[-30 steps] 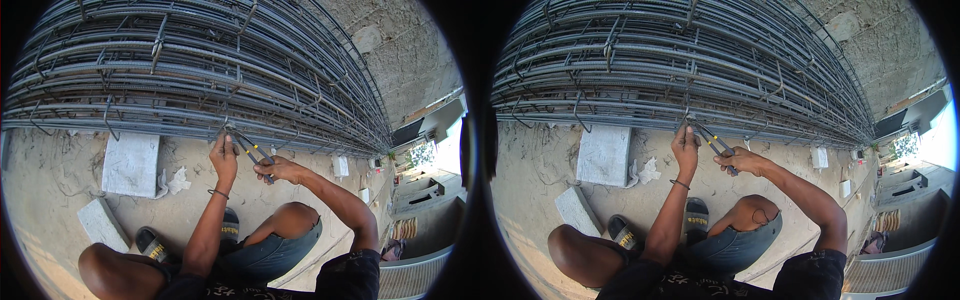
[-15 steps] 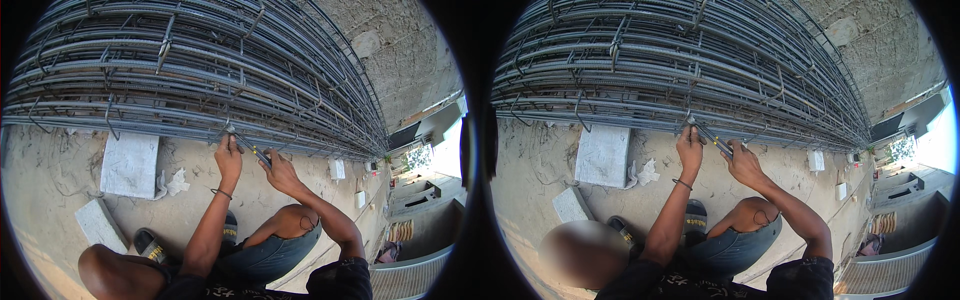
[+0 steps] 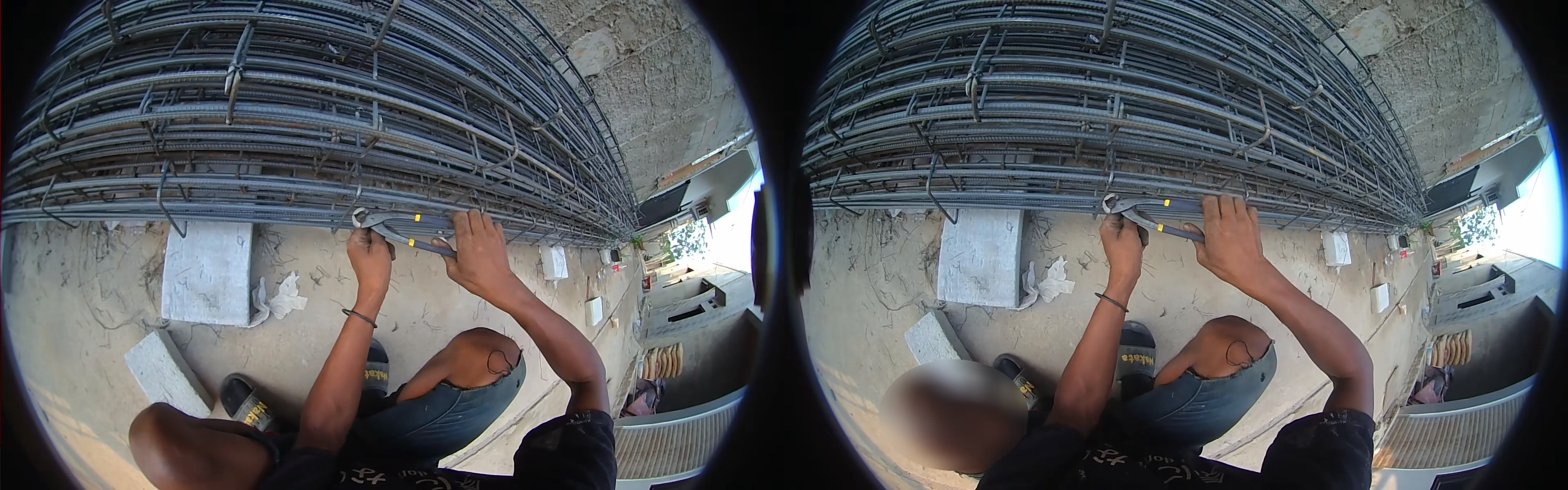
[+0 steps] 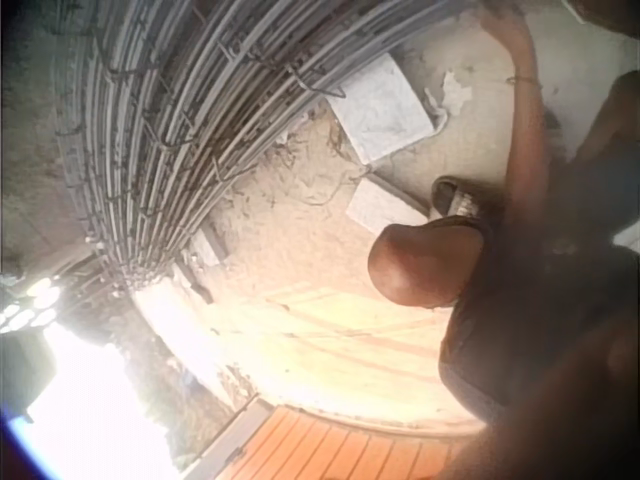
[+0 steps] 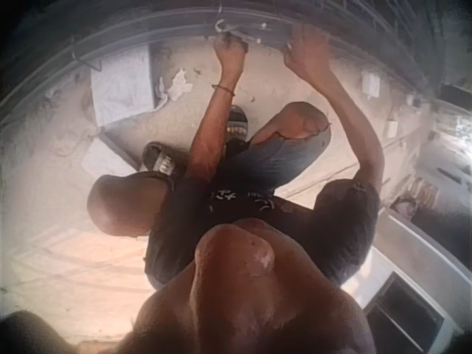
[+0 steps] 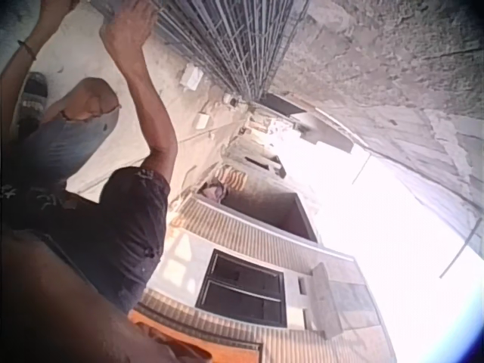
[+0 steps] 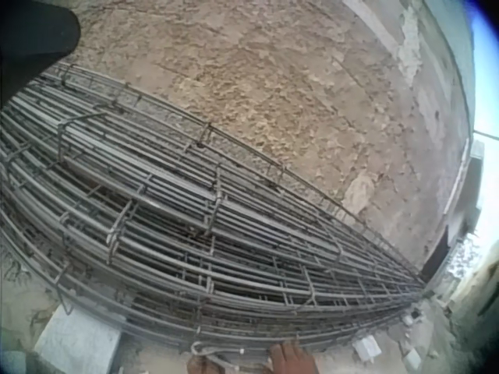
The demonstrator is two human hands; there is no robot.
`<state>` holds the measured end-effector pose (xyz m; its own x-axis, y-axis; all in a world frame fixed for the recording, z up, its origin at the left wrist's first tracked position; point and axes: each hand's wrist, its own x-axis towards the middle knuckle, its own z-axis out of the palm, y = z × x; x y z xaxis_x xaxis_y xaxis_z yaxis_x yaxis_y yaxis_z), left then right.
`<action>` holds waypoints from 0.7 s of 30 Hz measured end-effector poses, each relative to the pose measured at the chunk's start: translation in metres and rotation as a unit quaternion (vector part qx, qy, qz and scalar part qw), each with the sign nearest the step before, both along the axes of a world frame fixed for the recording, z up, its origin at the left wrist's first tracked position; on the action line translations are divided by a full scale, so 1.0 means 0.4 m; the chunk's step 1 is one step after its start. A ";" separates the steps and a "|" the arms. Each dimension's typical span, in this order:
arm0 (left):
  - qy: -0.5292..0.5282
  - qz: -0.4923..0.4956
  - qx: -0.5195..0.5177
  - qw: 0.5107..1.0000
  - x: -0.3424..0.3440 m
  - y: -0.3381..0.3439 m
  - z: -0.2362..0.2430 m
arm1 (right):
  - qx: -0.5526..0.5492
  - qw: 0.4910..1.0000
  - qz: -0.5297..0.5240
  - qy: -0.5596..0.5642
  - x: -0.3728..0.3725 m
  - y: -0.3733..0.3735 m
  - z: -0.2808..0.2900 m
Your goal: The person secures rebar together with wire, using pliers to twist and cut the wire to bind the metal rods into a cage structure.
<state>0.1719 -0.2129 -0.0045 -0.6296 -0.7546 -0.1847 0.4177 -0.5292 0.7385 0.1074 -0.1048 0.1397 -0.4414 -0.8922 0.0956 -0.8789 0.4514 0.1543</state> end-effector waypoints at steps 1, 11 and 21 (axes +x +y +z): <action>-0.019 0.008 -0.016 1.000 -0.001 0.012 -0.009 | 0.018 0.985 -0.067 -0.157 -0.005 0.015 -0.012; 0.155 -0.061 0.123 0.978 0.027 0.041 -0.026 | -0.022 0.978 -0.136 -0.153 0.060 0.359 -0.403; 0.072 -0.077 0.074 0.992 0.048 0.047 0.023 | -0.234 0.713 -0.127 -0.648 0.048 0.028 -0.282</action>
